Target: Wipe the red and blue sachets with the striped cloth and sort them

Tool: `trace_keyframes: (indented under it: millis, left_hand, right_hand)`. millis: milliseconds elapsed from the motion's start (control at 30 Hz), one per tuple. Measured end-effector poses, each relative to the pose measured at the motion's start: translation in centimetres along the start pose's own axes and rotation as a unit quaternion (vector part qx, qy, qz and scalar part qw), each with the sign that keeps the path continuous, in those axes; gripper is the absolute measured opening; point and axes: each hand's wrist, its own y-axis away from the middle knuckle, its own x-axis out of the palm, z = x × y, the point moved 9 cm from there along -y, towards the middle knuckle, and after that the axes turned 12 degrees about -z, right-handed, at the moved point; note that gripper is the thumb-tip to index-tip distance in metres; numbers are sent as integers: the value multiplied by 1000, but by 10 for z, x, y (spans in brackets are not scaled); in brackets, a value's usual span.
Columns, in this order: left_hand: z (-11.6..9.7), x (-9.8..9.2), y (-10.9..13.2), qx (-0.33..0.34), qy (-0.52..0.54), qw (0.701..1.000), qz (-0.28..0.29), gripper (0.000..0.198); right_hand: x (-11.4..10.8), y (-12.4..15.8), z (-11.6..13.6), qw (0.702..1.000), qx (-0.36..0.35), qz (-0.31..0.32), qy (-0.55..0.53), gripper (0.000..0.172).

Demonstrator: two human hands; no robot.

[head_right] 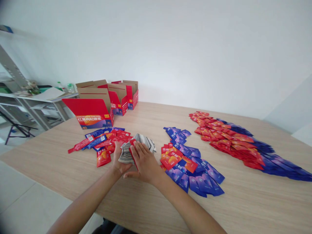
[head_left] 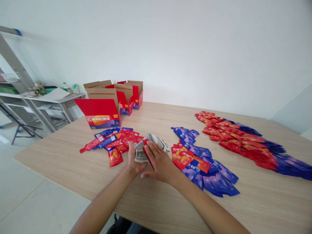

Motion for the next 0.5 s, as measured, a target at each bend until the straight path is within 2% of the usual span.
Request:
trace_keyframes:
  millis: [133, 233, 400, 500]
  left_hand:
    - [14, -4, 4, -34, -43, 998, -9, 83]
    - [26, -3, 6, -50, -53, 997, 15, 80]
    - [48, 3, 8, -96, -71, 990, 70, 77]
    - [52, 7, 10, -109, -84, 986, 90, 75]
  right_hand:
    - [0, 0, 12, 1000, -14, -5, -25, 83]
    - [3, 1, 15, 999, -9, -2, -44, 73]
    - [1, 2, -10, 998, 52, -11, -19, 64]
    - [-1, 1, -27, 997, 79, -4, 10, 69]
